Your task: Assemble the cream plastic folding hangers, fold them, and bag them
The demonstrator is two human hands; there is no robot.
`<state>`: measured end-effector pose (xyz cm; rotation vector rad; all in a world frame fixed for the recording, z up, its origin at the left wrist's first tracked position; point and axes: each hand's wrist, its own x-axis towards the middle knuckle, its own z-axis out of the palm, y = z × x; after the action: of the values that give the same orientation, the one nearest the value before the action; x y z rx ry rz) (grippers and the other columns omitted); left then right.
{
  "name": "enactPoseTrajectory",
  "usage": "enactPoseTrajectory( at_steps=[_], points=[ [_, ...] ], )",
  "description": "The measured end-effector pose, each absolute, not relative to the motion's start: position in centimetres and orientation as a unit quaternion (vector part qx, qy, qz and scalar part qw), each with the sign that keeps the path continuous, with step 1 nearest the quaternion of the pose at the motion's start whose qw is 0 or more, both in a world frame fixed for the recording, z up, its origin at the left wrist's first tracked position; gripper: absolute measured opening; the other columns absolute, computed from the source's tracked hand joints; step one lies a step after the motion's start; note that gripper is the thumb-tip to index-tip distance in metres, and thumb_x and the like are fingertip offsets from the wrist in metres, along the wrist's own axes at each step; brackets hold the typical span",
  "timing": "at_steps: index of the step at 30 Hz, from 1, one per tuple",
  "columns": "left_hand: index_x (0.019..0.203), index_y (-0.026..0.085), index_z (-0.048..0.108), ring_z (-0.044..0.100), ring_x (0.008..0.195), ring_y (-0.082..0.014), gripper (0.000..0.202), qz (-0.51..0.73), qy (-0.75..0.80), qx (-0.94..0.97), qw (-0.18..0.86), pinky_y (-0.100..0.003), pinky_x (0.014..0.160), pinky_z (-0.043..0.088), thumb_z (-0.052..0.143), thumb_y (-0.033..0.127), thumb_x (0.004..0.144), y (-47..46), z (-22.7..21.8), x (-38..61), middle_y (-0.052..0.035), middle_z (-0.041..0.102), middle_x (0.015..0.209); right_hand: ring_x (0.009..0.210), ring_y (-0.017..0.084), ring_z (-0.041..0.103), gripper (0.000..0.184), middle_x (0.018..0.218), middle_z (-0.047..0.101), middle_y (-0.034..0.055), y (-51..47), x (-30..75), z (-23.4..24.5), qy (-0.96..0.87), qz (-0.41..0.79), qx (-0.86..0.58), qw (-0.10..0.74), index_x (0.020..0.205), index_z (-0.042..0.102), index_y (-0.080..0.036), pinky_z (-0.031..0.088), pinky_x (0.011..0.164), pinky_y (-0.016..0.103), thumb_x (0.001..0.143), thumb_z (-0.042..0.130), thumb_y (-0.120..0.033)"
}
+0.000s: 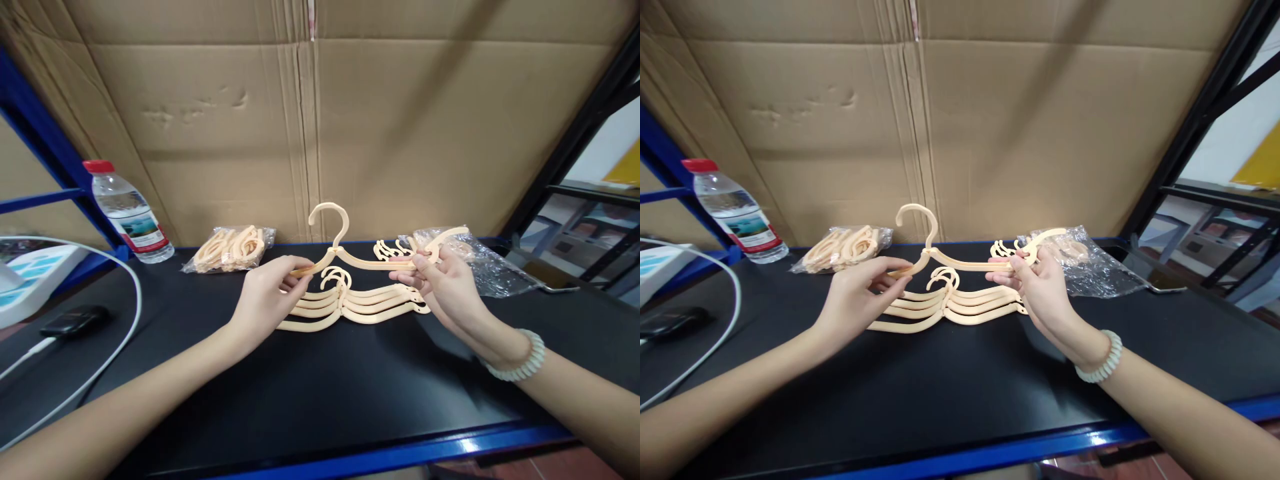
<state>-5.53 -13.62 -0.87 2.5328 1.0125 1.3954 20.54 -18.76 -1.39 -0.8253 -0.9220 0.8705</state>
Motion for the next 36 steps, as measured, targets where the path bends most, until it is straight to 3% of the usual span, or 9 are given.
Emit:
enactPoseTrajectory(
  at_steps=[4,6,9,13,17,20,23,27,36],
  points=[
    [0.111,0.019,0.056,0.066,0.1,-0.018,0.028,0.563,0.268,0.781,0.042,-0.028,0.075,0.064,0.061,0.013,0.084,-14.9,-0.9,-4.0,-0.009,0.05,0.122,0.076,0.018,0.072,0.044,0.083,0.07,0.001,-19.2,19.9,-1.1,-0.389,0.422,-0.367,0.732,0.077,0.044,-0.022,0.062,0.078,0.03,0.067,0.086,-0.033],
    [0.105,0.018,0.055,0.064,0.103,-0.0187,0.025,0.575,0.232,0.783,0.045,-0.033,0.082,0.063,0.063,0.011,0.083,-15.5,-0.9,-3.3,-0.0083,0.043,0.121,0.078,0.016,0.072,0.038,0.086,0.071,0.0023,-19.3,19.7,-1.2,-0.376,0.442,-0.366,0.728,0.076,0.048,-0.021,0.061,0.078,0.025,0.069,0.084,-0.03],
    [0.109,0.02,0.056,0.059,0.113,-0.0233,0.031,0.573,0.18,0.798,-0.051,-0.037,0.088,0.061,0.064,0.007,0.081,-16.0,-1.0,-2.9,-0.0099,0.045,0.122,0.077,0.014,0.071,0.028,0.082,0.069,0.0013,-19.3,19.4,-1.6,-0.342,0.478,-0.369,0.72,0.074,0.053,-0.02,0.061,0.076,0.019,0.072,0.081,-0.024],
    [0.113,0.018,0.058,0.061,0.109,-0.0215,0.035,0.532,0.093,0.836,-0.099,-0.032,0.088,0.059,0.061,0.003,0.082,-16.0,-1.5,-3.1,-0.011,0.054,0.117,0.078,0.014,0.071,0.022,0.081,0.068,0.0018,-19.4,18.9,-2.1,-0.321,0.506,-0.372,0.709,0.073,0.057,-0.019,0.061,0.075,0.017,0.073,0.079,-0.021],
    [0.086,0.017,0.064,0.066,0.09,-0.0201,0.002,0.488,0.193,0.845,0.104,-0.034,0.081,0.058,0.063,0.017,0.085,-16.2,-1.3,-2.6,-0.0065,0.065,0.087,0.08,0.016,0.072,0.028,0.087,0.069,0.0032,-20.0,18.1,-2.1,-0.368,0.512,-0.358,0.689,0.078,0.055,-0.019,0.061,0.081,0.025,0.073,0.081,-0.029],
    [0.103,0.015,0.064,0.067,0.073,-0.0173,0.027,0.441,0.303,0.744,0.4,-0.029,0.064,0.058,0.067,0.032,0.083,-16.6,-0.9,-1.7,-0.0064,0.067,0.085,0.082,0.02,0.073,0.036,0.086,0.068,0.0011,-20.6,17.3,-2.1,-0.401,0.504,-0.363,0.673,0.084,0.05,-0.021,0.061,0.082,0.036,0.073,0.081,-0.036],
    [0.106,0.014,0.064,0.067,0.067,-0.0151,0.041,0.436,0.296,0.639,0.561,-0.026,0.063,0.057,0.074,0.039,0.076,-17.1,-0.8,-1.4,-0.0034,0.068,0.076,0.08,0.023,0.073,0.042,0.081,0.069,-0.0002,-21.1,16.6,-2.2,-0.421,0.505,-0.373,0.654,0.087,0.046,-0.022,0.061,0.079,0.04,0.072,0.082,-0.038],
    [0.083,0.013,0.07,0.071,0.073,-0.0153,0.034,0.484,0.304,0.554,0.605,-0.025,0.075,0.058,0.084,0.038,0.066,-17.4,-1.3,-1.6,-0.0046,0.073,0.076,0.084,0.025,0.073,0.04,0.086,0.072,0.0027,-21.2,16.4,-2.4,-0.456,0.51,-0.351,0.64,0.086,0.045,-0.022,0.061,0.077,0.043,0.075,0.079,-0.039],
    [0.082,0.012,0.074,0.073,0.073,-0.0137,0.03,0.506,0.321,0.484,0.637,-0.021,0.076,0.058,0.086,0.034,0.065,-17.3,-2.0,-1.9,-0.0055,0.076,0.074,0.091,0.025,0.072,0.033,0.095,0.073,0.0072,-21.1,16.6,-2.9,-0.474,0.534,-0.344,0.61,0.081,0.05,-0.02,0.06,0.073,0.04,0.078,0.077,-0.039]
  ],
)
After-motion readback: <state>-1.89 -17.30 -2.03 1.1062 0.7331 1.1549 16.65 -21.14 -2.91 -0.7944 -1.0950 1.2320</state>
